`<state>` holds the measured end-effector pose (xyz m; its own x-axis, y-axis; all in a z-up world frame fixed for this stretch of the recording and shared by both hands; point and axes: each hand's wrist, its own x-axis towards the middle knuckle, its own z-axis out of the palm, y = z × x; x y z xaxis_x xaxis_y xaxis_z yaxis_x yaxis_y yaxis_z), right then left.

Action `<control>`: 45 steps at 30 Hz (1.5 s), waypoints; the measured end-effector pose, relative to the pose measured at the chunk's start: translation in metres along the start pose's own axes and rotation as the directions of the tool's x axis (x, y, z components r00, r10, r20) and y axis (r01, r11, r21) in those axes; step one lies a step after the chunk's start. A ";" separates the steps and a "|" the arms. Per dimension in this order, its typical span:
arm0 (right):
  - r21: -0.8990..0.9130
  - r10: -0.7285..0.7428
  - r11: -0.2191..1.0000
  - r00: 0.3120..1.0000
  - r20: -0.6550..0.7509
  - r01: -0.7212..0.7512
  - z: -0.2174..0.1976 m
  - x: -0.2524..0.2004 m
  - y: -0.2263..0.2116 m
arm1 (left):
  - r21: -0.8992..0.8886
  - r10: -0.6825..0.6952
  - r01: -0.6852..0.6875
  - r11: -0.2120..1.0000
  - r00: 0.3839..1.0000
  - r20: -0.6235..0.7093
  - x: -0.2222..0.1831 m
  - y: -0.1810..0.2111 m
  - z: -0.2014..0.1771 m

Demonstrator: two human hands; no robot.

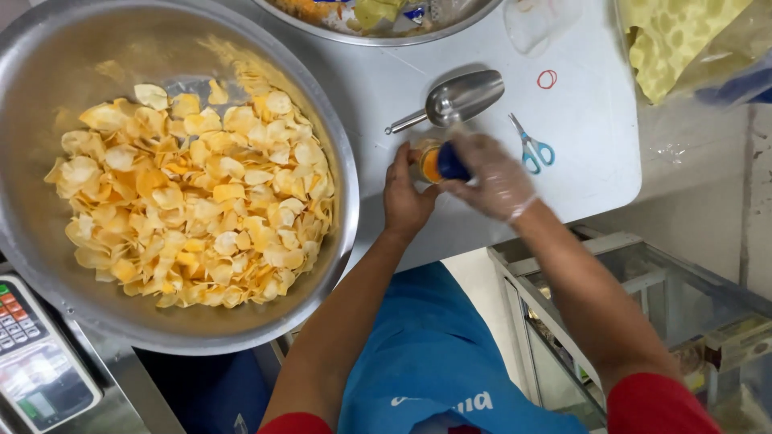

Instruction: Mixing seasoned potato chips in a large bowl and filling small plastic vials for packaging.

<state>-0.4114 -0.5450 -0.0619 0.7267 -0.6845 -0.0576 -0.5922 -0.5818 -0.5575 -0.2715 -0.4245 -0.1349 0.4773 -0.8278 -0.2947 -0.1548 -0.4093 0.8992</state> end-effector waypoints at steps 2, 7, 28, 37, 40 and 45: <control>-0.303 0.008 0.951 0.978 0.207 0.056 0.029 0.008 -0.015 | 0.033 0.067 -0.066 0.997 0.997 -0.031 0.001 -0.012 0.005; -0.561 0.042 0.804 0.921 0.387 0.199 0.029 0.021 -0.029 | 0.029 0.074 -0.074 0.997 0.997 -0.017 0.005 -0.018 0.009; -0.534 0.630 0.732 0.720 0.291 -0.424 -0.021 0.029 -0.028 | 0.057 0.114 -0.118 0.991 0.992 0.061 0.039 -0.008 0.053; -0.550 0.597 0.730 0.770 0.225 -0.405 -0.039 0.026 -0.025 | 0.044 0.071 -0.075 0.996 0.994 0.077 0.035 0.003 0.053; -0.434 0.546 0.801 0.800 0.250 -0.411 -0.027 0.023 -0.013 | 0.038 0.081 -0.083 0.996 0.994 0.073 0.039 -0.007 0.057; -0.245 0.394 0.900 0.913 0.104 -0.360 -0.009 0.017 0.063 | 0.036 0.088 -0.093 0.995 0.989 0.121 0.042 -0.005 0.061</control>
<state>-0.4394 -0.5969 -0.0905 0.4668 -0.8087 -0.3579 -0.8800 -0.3849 -0.2783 -0.3032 -0.4807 -0.1713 0.3536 -0.9010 -0.2512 -0.2293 -0.3438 0.9106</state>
